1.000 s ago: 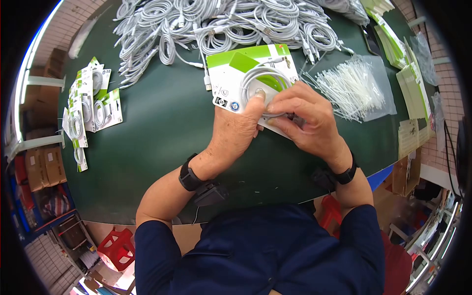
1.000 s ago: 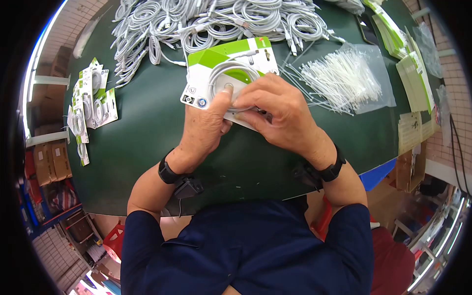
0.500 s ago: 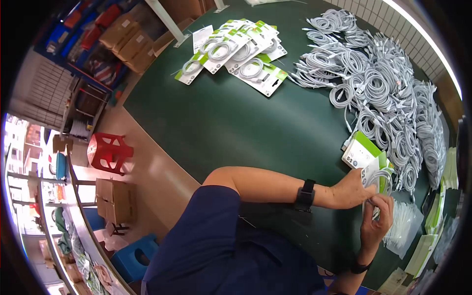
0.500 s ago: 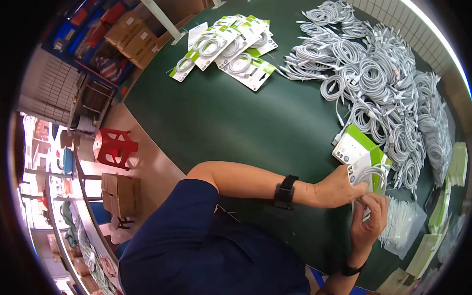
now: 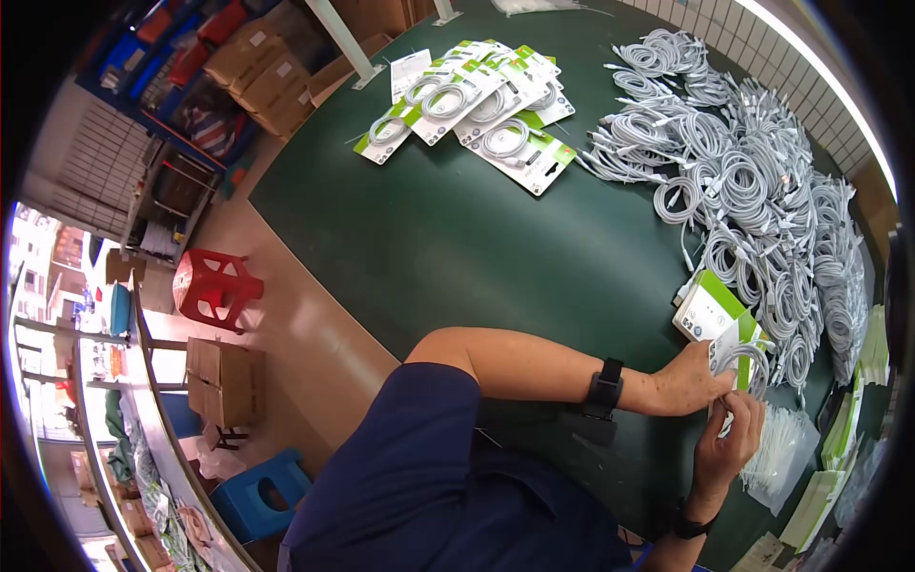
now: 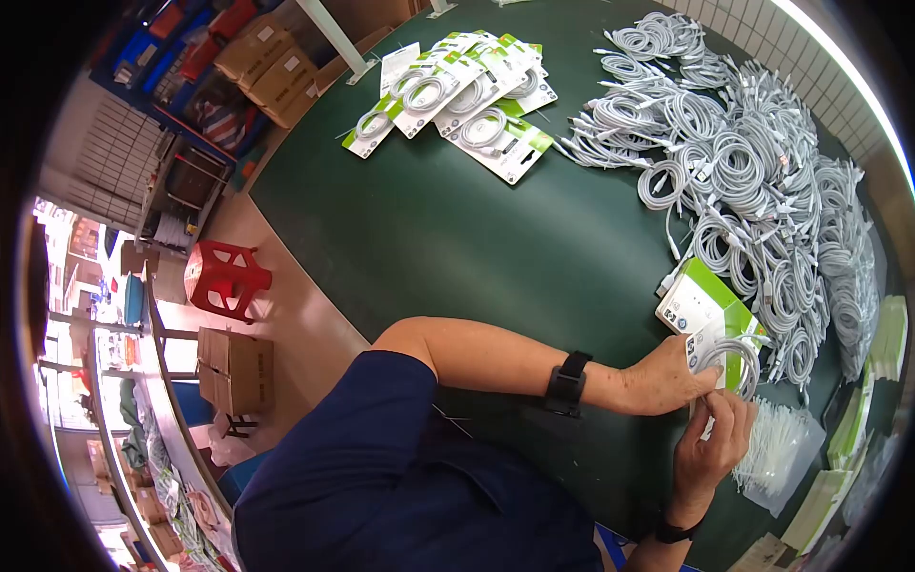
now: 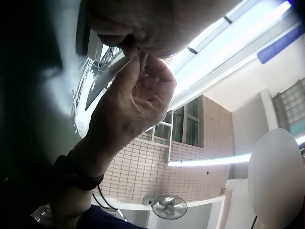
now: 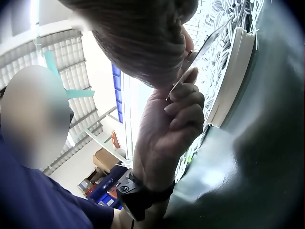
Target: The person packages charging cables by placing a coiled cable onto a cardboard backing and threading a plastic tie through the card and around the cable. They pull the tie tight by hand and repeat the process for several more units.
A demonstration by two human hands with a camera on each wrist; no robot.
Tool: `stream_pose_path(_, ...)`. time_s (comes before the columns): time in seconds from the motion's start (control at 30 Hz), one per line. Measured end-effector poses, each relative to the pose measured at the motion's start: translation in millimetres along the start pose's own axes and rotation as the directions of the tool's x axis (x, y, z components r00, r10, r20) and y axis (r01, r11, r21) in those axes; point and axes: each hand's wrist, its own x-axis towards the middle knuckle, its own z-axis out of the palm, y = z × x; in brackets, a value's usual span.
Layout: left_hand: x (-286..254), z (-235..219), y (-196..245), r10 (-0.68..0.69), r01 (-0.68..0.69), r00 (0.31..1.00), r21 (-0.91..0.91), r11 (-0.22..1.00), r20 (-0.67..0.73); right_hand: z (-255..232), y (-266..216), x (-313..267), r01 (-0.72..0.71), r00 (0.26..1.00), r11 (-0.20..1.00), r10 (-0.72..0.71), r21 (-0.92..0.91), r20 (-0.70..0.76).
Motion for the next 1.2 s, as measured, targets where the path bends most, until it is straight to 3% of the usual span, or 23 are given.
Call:
stream_pose_path(0.23,1.5,-4.6,-4.9,-0.030,0.030,1.000,-0.076,0.997,-0.004,-5.3,11.0,-0.6,-0.110,0.993,0.969,0.100,0.219,0.054)
stream_pose_path(0.33,6.0,-15.0,15.9,-0.098,0.096,0.995,0.071,0.993,0.019,-5.5,16.5,-0.8,-0.089,0.996,0.961,0.094,0.261,-0.005)
stream_pose_path(0.37,6.2,-16.0,17.2,-0.029,0.029,1.000,0.133,0.991,0.001,-6.8,17.7,2.0,-0.067,0.996,0.958,0.079,0.278,-0.029)
stream_pose_path(0.4,6.4,-24.2,16.6,-0.003,-0.016,0.998,0.311,0.950,0.062,-6.6,18.9,2.7,-0.065,0.995,0.951,0.083,0.304,-0.048)
stream_pose_path(0.47,3.4,-20.8,29.5,-0.138,0.122,0.990,0.288,0.950,0.035,-2.8,23.6,-1.1,-0.077,0.993,0.956,0.098,0.282,-0.060)
stream_pose_path(0.5,3.1,-11.1,45.0,-0.316,0.318,0.948,0.086,0.944,-0.038,-3.2,24.0,-3.3,-0.094,0.991,0.951,0.118,0.296,-0.066)
stream_pose_path(0.6,2.6,-7.4,39.5,-0.291,0.291,0.956,-0.004,0.957,-0.046,-1.1,25.2,-4.8,-0.080,0.987,0.932,0.122,0.353,-0.100)
stream_pose_path(0.93,5.8,-10.1,38.7,-0.271,0.271,0.962,0.029,0.962,-0.017,-6.6,27.3,-8.3,-0.034,0.985,0.946,0.086,0.323,-0.147)
stream_pose_path(1.03,8.4,-10.1,43.7,-0.222,0.227,0.973,0.080,0.971,-0.061,-20.8,39.0,-6.6,-0.050,0.956,0.969,0.117,0.243,-0.269)
stream_pose_path(1.07,9.8,-11.9,45.2,-0.212,0.218,0.975,0.087,0.972,-0.072,-28.5,43.4,-4.4,-0.110,0.932,0.973,0.172,0.203,-0.319)
stream_pose_path(1.17,14.8,-18.2,48.8,-0.173,0.183,0.980,0.096,0.979,-0.103,-46.5,71.8,-14.2,-0.421,0.848,0.885,0.462,0.200,-0.258)
stream_pose_path(1.2,16.8,-21.1,49.7,-0.152,0.162,0.982,0.083,0.983,-0.109,-54.5,75.1,-14.9,-0.588,0.780,0.793,0.608,0.158,-0.147)
